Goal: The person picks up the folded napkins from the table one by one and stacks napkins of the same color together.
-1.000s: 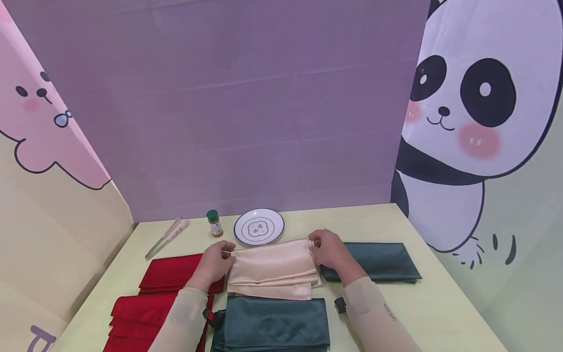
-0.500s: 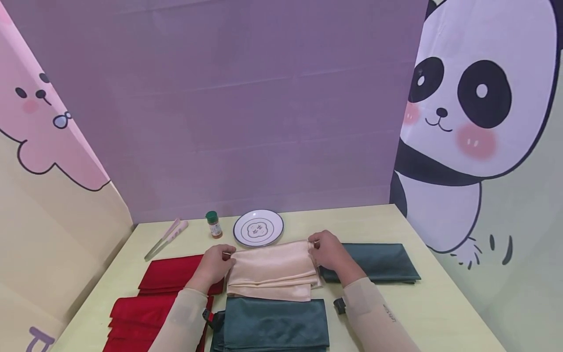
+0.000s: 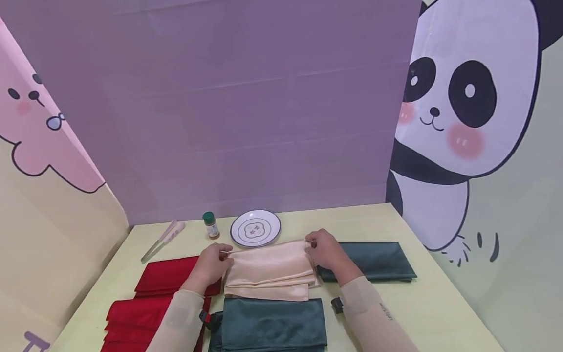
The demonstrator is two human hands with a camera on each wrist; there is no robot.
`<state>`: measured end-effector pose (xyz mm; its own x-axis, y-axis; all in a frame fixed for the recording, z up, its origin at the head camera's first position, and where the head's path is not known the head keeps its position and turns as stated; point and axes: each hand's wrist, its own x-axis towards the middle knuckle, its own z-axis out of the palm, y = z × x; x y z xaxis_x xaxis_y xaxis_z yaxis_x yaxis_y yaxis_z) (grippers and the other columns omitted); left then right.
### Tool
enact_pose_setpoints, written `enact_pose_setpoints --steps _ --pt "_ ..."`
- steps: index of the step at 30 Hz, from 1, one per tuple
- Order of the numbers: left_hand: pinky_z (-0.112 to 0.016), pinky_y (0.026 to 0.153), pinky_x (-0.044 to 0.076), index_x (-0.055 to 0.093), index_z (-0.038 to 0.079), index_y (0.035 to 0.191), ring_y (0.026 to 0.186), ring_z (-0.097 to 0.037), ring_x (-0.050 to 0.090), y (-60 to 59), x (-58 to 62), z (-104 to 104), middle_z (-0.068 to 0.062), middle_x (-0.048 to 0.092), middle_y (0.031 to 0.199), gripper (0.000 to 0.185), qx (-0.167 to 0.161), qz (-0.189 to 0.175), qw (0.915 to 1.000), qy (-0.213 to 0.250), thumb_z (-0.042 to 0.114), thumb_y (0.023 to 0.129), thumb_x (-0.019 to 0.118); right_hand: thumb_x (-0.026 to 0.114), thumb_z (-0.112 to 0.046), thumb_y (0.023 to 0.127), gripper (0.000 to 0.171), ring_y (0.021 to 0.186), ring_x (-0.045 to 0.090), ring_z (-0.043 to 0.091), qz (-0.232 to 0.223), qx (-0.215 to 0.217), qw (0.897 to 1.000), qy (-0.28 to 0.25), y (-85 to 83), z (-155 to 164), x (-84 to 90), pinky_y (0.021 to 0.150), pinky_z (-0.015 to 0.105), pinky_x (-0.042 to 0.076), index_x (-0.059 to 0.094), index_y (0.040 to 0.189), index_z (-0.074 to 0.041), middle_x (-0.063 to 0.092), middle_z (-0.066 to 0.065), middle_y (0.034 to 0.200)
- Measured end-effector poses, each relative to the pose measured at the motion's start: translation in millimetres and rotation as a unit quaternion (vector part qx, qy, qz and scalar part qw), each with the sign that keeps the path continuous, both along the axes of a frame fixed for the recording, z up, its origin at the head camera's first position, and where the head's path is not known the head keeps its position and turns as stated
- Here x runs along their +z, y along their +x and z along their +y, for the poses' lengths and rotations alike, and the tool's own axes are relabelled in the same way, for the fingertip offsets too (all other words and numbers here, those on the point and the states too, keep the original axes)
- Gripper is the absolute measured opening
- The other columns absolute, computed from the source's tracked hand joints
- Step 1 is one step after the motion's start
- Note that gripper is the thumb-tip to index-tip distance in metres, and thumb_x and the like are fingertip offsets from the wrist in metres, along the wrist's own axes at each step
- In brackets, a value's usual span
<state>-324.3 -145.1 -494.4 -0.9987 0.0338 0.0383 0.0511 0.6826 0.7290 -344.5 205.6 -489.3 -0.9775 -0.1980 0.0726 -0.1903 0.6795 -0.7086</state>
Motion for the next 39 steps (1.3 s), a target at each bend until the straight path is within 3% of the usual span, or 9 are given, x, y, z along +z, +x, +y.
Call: enact_pose_setpoints --steps 15,23,29,39 --pt "-0.048 0.096 0.057 0.07 0.008 0.13 0.117 -0.032 0.064 6.4 18.2 6.6 -0.012 0.066 0.128 0.033 -0.014 0.079 0.9967 0.012 0.017 0.098 0.074 0.07 -0.013 0.101 0.036 0.122 0.06 0.041 0.035 -0.007 0.999 0.009 9.8 4.7 5.3 0.093 0.054 0.056 0.066 0.134 0.0 0.059 0.021 0.132" --pt "-0.048 0.094 0.058 0.07 0.011 0.126 0.114 -0.031 0.066 11.2 22.3 2.6 -0.009 0.068 0.125 0.03 -0.014 0.083 0.996 0.03 0.019 0.098 0.075 0.07 -0.014 0.1 0.035 0.121 0.061 0.041 0.049 -0.006 0.999 0.011 19.5 11.8 9.9 0.096 0.056 0.054 0.065 0.133 0.0 0.06 0.022 0.131" --pt "-0.044 0.092 0.059 0.069 0.015 0.127 0.113 -0.028 0.066 23.0 23.9 -3.2 -0.006 0.067 0.126 0.031 -0.015 0.072 0.9963 0.044 0.021 0.097 0.076 0.071 -0.013 0.1 0.036 0.116 0.063 0.04 0.06 0.001 0.998 0.011 28.7 13.4 14.5 0.096 0.056 0.054 0.065 0.132 0.001 0.061 0.022 0.126" --pt "-0.036 0.083 0.06 0.069 0.018 0.127 0.102 -0.021 0.065 51.1 20.4 -10.1 -0.006 0.068 0.122 0.033 -0.028 0.088 0.9945 0.05 0.018 0.095 0.078 0.073 -0.013 0.099 0.037 0.115 0.064 0.04 0.068 0.018 0.998 0.004 49.2 15.2 20.5 0.096 0.056 0.054 0.064 0.133 0.0 0.063 0.018 0.123"
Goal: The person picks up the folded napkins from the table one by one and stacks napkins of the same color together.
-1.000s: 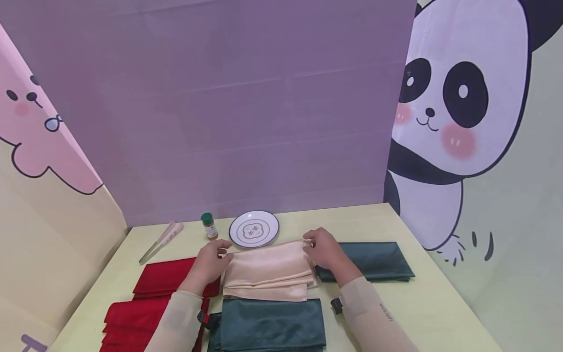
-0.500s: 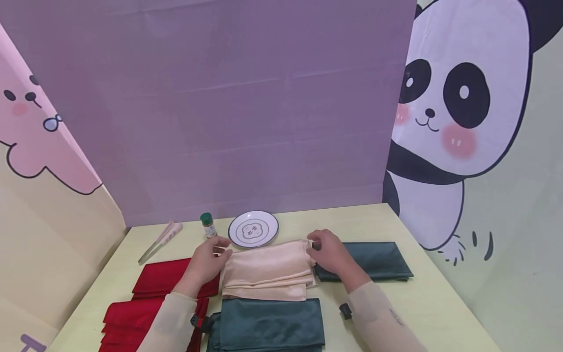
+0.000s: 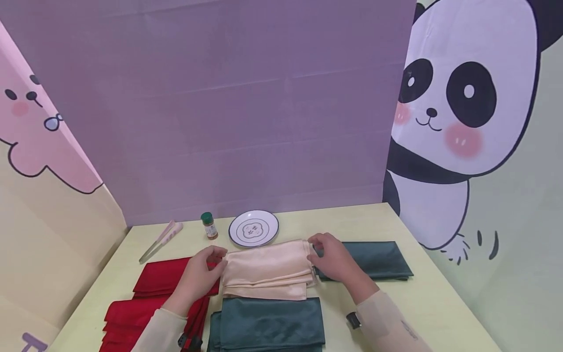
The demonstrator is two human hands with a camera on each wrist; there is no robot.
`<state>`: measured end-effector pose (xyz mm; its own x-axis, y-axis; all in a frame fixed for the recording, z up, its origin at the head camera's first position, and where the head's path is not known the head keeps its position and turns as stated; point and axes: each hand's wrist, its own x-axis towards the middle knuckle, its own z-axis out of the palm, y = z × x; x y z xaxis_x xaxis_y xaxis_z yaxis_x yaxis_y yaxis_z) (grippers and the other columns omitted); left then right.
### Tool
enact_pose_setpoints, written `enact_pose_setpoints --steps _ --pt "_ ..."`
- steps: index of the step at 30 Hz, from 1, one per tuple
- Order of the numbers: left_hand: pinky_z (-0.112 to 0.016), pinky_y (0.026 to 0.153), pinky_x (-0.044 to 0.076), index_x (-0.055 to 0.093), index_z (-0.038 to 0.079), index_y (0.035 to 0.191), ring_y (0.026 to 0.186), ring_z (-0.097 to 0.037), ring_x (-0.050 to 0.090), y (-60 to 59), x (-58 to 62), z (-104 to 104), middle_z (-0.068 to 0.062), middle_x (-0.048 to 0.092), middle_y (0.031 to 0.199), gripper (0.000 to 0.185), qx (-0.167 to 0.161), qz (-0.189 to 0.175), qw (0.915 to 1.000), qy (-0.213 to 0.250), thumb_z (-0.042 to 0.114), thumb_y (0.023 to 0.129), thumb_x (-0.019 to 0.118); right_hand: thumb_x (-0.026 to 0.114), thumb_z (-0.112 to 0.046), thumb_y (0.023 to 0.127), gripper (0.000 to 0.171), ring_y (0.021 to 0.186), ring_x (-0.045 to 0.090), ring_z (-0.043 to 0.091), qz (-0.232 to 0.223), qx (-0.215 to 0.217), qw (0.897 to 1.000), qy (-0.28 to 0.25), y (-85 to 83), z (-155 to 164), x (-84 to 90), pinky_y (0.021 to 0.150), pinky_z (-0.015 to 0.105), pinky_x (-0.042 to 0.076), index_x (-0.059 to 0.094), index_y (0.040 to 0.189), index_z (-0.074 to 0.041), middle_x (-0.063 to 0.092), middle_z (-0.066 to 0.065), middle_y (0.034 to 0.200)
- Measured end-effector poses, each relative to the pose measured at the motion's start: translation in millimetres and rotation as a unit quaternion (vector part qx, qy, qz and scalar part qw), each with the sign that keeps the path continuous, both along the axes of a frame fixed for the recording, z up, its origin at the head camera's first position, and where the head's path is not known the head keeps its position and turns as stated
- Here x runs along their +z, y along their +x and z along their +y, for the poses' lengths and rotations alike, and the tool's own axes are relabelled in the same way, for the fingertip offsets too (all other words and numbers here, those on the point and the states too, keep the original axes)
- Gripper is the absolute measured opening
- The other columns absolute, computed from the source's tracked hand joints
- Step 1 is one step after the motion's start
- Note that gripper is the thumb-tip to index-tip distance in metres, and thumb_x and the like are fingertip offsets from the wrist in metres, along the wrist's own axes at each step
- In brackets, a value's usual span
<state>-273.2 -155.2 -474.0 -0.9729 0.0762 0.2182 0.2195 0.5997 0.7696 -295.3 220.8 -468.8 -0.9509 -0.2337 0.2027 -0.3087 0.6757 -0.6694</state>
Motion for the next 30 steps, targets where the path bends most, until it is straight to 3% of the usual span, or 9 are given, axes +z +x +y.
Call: enact_pose_setpoints --steps 11,17,23,30 --pt "-0.03 0.079 0.06 0.069 0.013 0.127 0.099 -0.021 0.067 19.2 -9.4 -7.5 -0.009 0.068 0.121 0.038 -0.028 0.021 0.9993 0.013 0.012 0.092 0.082 0.077 -0.012 0.096 0.04 0.115 0.065 0.037 0.009 0.001 1.0 0.007 20.8 9.4 -3.5 0.096 0.055 0.055 0.064 0.132 -0.002 0.063 0.018 0.126" --pt "-0.029 0.084 0.059 0.067 0.016 0.128 0.104 -0.022 0.066 25.7 -13.2 -11.1 -0.002 0.067 0.121 0.044 -0.043 0.022 0.9988 0.007 0.015 0.088 0.086 0.08 -0.012 0.093 0.04 0.113 0.066 0.034 -0.011 -0.002 1.0 -0.001 29.0 13.6 -5.4 0.096 0.054 0.054 0.066 0.13 -0.006 0.064 0.014 0.127" --pt "-0.032 0.086 0.058 0.065 0.019 0.131 0.109 -0.024 0.064 34.2 -13.6 -13.5 0.0 0.065 0.125 0.051 -0.068 -0.001 0.9976 -0.012 0.025 0.086 0.088 0.083 -0.013 0.091 0.043 0.112 0.066 0.033 -0.012 0.015 1.0 -0.012 38.2 13.5 -6.0 0.097 0.054 0.054 0.065 0.13 -0.004 0.064 0.012 0.126" --pt "-0.038 0.087 0.059 0.067 0.02 0.128 0.108 -0.025 0.063 34.0 -22.6 -16.3 -0.001 0.065 0.122 0.048 -0.099 -0.008 0.9943 -0.038 0.025 0.086 0.088 0.083 -0.018 0.091 0.042 0.11 0.067 0.03 -0.024 0.023 0.999 -0.004 43.2 17.8 -9.5 0.091 0.05 0.056 0.067 0.127 -0.005 0.066 0.009 0.123"
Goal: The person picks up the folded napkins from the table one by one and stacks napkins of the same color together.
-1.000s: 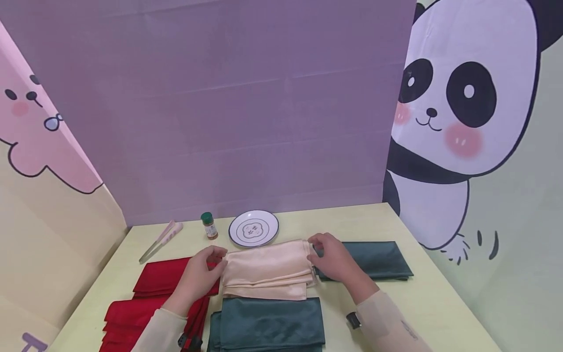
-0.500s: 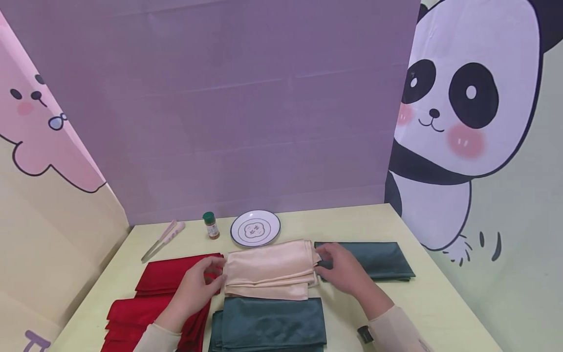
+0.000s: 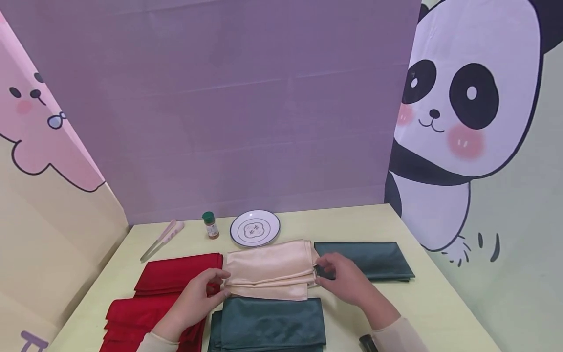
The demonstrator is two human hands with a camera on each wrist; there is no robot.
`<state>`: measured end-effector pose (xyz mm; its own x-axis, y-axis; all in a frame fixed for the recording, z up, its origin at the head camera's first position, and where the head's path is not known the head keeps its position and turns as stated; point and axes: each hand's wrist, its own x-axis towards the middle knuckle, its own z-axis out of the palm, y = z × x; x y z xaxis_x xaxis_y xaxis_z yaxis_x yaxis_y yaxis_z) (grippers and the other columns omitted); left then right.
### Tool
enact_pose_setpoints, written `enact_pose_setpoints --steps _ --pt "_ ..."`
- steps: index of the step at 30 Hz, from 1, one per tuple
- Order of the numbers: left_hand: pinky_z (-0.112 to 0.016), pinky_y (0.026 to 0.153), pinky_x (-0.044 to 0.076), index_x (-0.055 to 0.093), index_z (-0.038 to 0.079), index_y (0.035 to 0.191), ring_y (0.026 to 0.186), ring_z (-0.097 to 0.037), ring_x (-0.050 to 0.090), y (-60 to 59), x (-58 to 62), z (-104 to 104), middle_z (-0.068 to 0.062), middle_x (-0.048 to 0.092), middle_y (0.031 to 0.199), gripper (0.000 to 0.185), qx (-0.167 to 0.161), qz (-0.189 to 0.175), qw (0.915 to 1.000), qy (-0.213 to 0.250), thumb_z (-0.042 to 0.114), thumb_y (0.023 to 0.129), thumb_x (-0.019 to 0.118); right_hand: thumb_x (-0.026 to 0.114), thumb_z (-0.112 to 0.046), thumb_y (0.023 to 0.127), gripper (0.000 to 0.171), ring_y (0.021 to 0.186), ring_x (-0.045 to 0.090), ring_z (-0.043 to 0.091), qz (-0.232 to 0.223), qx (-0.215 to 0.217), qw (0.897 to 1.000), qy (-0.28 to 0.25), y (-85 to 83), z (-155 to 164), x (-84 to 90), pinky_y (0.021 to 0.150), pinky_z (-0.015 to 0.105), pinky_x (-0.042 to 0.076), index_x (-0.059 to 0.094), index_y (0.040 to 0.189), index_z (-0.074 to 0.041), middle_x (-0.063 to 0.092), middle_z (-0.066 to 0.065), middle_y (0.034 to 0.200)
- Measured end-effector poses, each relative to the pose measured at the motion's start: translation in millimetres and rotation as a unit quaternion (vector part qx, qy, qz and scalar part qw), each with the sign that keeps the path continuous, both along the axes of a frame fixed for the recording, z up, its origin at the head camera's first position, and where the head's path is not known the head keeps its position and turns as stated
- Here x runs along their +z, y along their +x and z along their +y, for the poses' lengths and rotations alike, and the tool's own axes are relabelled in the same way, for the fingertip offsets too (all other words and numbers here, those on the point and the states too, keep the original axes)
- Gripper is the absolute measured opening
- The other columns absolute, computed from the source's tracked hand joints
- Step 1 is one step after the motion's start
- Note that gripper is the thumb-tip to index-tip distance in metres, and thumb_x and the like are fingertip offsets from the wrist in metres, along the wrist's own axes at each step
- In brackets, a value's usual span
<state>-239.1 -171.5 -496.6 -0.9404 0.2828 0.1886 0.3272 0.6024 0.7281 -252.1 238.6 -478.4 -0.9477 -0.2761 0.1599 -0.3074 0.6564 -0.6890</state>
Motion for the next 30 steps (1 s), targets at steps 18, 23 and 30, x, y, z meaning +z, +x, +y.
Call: enact_pose_setpoints --steps 18,23,30 --pt "-0.043 0.087 0.058 0.073 0.017 0.112 0.1 -0.024 0.062 6.3 0.0 -7.8 0.004 0.066 0.108 0.031 -0.042 -0.018 0.9987 -0.021 0.02 0.085 0.088 0.081 -0.024 0.094 0.025 0.091 0.065 0.02 -0.076 0.065 0.995 -0.012 4.5 3.5 -4.0 0.071 0.03 0.056 0.07 0.111 -0.01 0.069 0.0 0.1" --pt "-0.037 0.083 0.057 0.075 0.017 0.111 0.097 -0.023 0.062 5.8 -2.7 -10.6 0.004 0.066 0.106 0.029 -0.045 -0.018 0.9984 -0.031 0.022 0.085 0.088 0.082 -0.023 0.093 0.023 0.087 0.066 0.02 -0.088 0.099 0.991 -0.016 4.9 4.6 -5.0 0.066 0.03 0.055 0.07 0.107 -0.01 0.069 0.0 0.097" --pt "-0.031 0.077 0.055 0.074 0.018 0.11 0.091 -0.02 0.061 6.3 -5.5 -13.2 0.004 0.067 0.103 0.03 -0.047 -0.035 0.9975 -0.039 0.025 0.084 0.09 0.083 -0.017 0.091 0.025 0.091 0.068 0.024 -0.111 0.141 0.983 -0.029 4.8 5.6 -7.4 0.069 0.031 0.056 0.069 0.11 -0.006 0.071 0.009 0.104"
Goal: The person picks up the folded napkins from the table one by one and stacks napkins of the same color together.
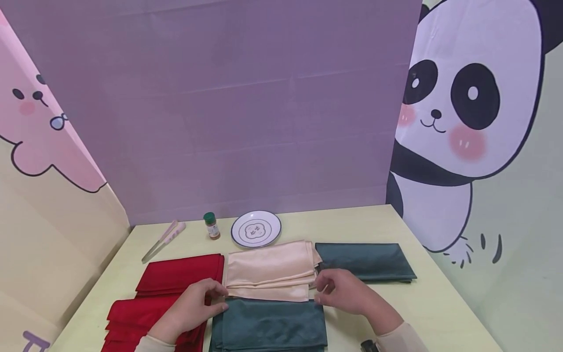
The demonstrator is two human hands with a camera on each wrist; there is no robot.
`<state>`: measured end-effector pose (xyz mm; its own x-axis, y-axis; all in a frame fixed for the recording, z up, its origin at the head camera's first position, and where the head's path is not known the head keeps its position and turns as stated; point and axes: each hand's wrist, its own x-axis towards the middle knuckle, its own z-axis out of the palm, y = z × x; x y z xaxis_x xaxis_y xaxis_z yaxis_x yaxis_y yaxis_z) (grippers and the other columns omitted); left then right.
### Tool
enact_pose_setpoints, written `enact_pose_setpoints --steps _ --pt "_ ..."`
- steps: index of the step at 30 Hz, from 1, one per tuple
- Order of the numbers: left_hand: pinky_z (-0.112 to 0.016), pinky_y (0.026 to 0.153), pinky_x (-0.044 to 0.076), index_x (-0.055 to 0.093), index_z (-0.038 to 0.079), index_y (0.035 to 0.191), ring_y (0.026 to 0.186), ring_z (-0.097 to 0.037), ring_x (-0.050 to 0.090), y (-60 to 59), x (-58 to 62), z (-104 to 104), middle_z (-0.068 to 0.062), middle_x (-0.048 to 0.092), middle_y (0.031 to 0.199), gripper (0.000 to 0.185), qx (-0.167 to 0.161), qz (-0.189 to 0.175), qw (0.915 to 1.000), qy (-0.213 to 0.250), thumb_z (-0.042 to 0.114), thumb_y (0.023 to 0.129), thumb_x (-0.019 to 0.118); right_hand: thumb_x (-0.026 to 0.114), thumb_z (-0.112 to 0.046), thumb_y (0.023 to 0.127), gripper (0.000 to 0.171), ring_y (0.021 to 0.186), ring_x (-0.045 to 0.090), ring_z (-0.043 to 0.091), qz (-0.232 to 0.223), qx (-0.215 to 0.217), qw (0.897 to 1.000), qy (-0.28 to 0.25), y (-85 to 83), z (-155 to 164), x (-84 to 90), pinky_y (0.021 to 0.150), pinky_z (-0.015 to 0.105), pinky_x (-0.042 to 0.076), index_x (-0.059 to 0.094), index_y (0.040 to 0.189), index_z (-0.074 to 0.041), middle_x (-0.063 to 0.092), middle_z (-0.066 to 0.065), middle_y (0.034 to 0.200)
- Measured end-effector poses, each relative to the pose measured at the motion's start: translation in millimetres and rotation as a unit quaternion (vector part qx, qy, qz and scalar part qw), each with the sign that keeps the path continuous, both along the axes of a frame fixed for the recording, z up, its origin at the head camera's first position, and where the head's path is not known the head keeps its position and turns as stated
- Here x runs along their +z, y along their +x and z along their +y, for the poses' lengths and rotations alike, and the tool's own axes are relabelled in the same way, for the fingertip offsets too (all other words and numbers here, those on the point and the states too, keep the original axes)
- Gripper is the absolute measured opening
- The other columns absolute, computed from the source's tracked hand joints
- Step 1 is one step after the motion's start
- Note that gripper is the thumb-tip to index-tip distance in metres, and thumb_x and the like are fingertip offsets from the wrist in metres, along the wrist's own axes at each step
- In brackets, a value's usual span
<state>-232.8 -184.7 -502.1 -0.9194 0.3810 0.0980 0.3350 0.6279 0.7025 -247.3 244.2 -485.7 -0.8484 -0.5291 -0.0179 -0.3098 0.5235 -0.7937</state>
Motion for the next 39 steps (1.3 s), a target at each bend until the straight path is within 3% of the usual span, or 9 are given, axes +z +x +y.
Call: enact_pose_setpoints --steps 7,23,29,39 --pt "-0.03 0.076 0.055 0.073 0.02 0.11 0.088 -0.015 0.061 0.5 -0.8 0.5 0.007 0.068 0.101 0.034 -0.003 -0.028 0.9996 0.0 0.03 0.083 0.091 0.085 -0.02 0.089 0.029 0.089 0.068 0.021 -0.012 0.019 1.0 0.01 -0.4 0.1 -3.4 0.074 0.031 0.057 0.071 0.111 -0.007 0.07 0.006 0.103" --pt "-0.028 0.073 0.056 0.072 0.019 0.107 0.081 -0.012 0.064 -1.4 -4.6 2.5 0.007 0.068 0.091 0.035 -0.024 -0.055 0.9981 0.012 0.027 0.08 0.093 0.093 -0.009 0.077 0.036 0.077 0.063 0.021 -0.045 0.031 0.998 0.018 -0.8 -1.7 -6.2 0.066 0.03 0.054 0.072 0.106 -0.012 0.068 0.006 0.093" --pt "-0.027 0.071 0.055 0.074 0.015 0.106 0.077 -0.011 0.063 -0.3 -5.8 4.1 0.007 0.067 0.087 0.031 -0.043 -0.055 0.9975 0.015 0.022 0.081 0.092 0.092 -0.007 0.077 0.037 0.076 0.06 0.017 -0.046 0.043 0.998 0.017 0.4 -1.0 -5.4 0.064 0.029 0.052 0.073 0.108 -0.01 0.066 0.007 0.091" --pt "-0.028 0.069 0.053 0.078 0.017 0.103 0.076 -0.01 0.061 0.7 -5.0 5.7 0.008 0.065 0.085 0.028 -0.044 -0.056 0.9975 -0.005 0.022 0.08 0.093 0.089 -0.005 0.08 0.028 0.068 0.059 0.01 -0.035 0.065 0.997 0.036 2.8 -0.6 -5.3 0.059 0.026 0.05 0.08 0.105 -0.012 0.067 -0.001 0.082"
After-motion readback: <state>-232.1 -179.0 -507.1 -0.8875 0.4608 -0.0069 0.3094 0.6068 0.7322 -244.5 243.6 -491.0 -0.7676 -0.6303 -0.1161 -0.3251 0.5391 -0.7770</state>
